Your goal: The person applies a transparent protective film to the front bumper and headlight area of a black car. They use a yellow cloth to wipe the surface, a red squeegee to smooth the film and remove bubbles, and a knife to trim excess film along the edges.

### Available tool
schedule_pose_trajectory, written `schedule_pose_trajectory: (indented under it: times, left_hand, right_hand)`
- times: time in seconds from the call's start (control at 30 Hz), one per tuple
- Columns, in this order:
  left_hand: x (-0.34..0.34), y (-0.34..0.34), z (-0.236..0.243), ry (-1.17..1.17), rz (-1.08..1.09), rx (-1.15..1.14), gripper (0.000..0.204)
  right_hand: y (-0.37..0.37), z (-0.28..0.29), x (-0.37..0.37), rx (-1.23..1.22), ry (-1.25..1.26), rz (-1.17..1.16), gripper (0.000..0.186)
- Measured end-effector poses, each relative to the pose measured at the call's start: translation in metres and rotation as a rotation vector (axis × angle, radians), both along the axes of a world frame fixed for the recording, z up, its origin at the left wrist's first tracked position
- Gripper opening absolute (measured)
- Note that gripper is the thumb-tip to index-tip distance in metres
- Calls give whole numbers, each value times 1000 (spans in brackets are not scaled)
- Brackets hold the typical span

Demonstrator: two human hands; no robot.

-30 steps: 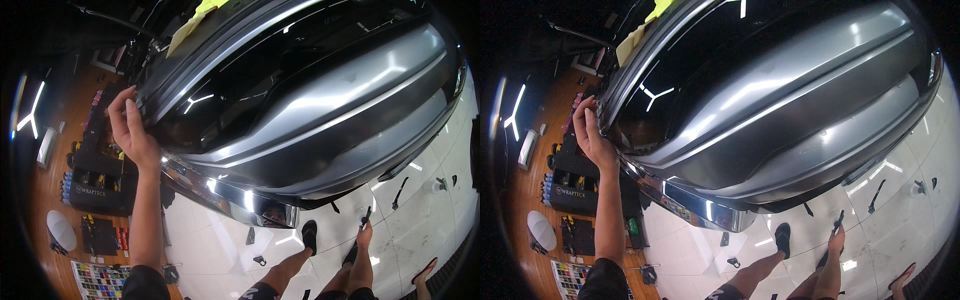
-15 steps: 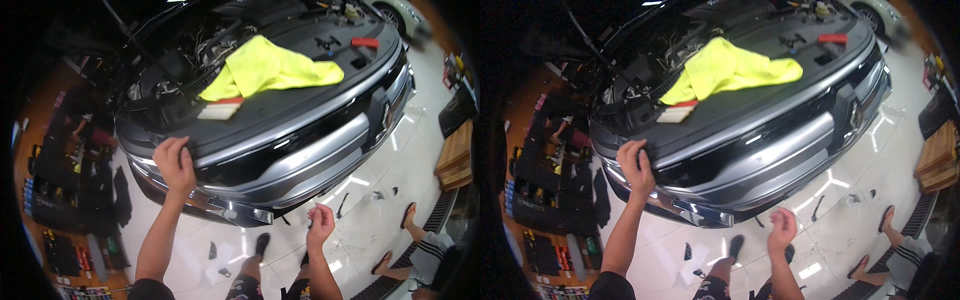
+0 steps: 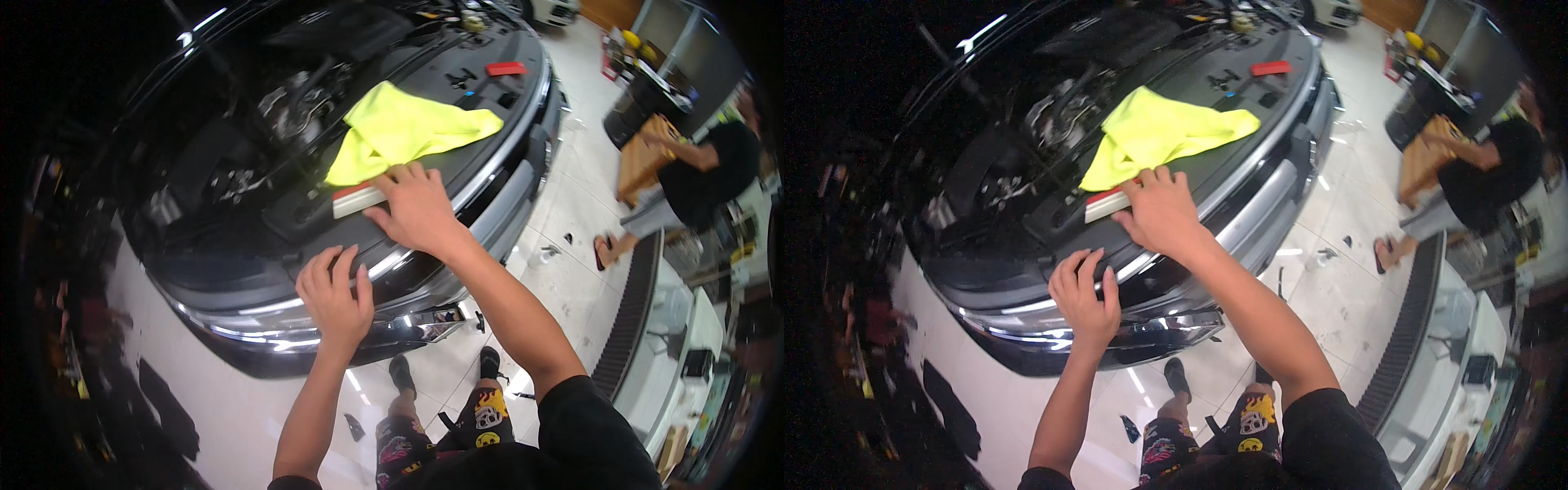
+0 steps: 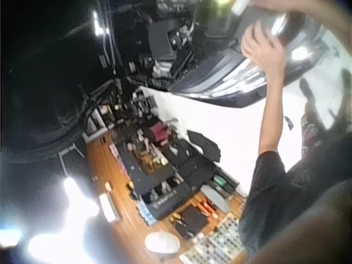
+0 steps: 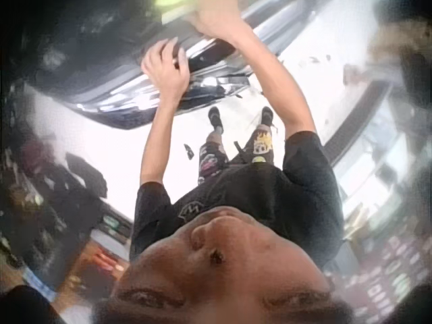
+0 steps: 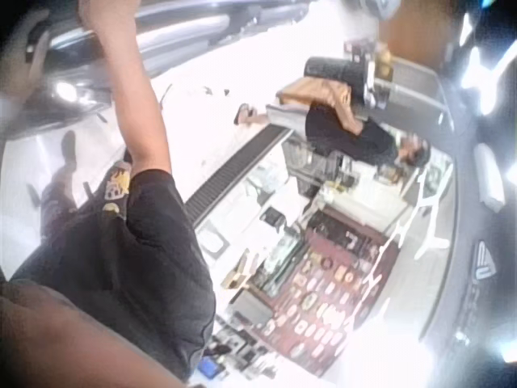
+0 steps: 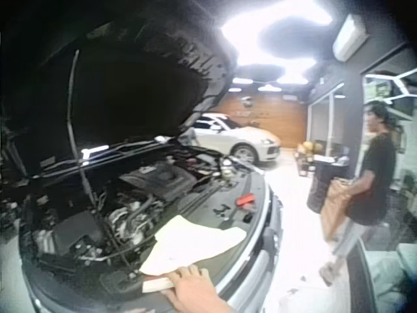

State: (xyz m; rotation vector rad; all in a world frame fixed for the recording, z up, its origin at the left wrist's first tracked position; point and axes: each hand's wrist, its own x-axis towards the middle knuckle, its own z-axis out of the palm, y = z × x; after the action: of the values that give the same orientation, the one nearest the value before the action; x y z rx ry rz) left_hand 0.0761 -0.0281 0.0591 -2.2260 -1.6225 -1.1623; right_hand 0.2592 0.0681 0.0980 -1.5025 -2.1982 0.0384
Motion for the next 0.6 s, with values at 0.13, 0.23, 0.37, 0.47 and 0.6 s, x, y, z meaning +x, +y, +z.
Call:
schedule_pose_trajectory:
  times: [0.13,0.23,0.37,0.47,0.6]
  left_hand:
    - [-31,5,32,-91,-163,-132,23]
    - [-42,27,44,-122,-255,-208,22]
    - [-33,35,45,-14,-134,-166,27]
    - [-43,36,34,83,-107,-199,33]
    - [-37,35,20,261,-37,-199,41]
  right_hand:
    - [-5,19,22,-202,58,186,63]
    - [-7,5,45,-61,99,249,67]
    - [-9,-5,42,0,151,228,75]
    - [-44,-2,54,69,638,161,55]
    - [-127,-166,159,279,1203,-359,31]
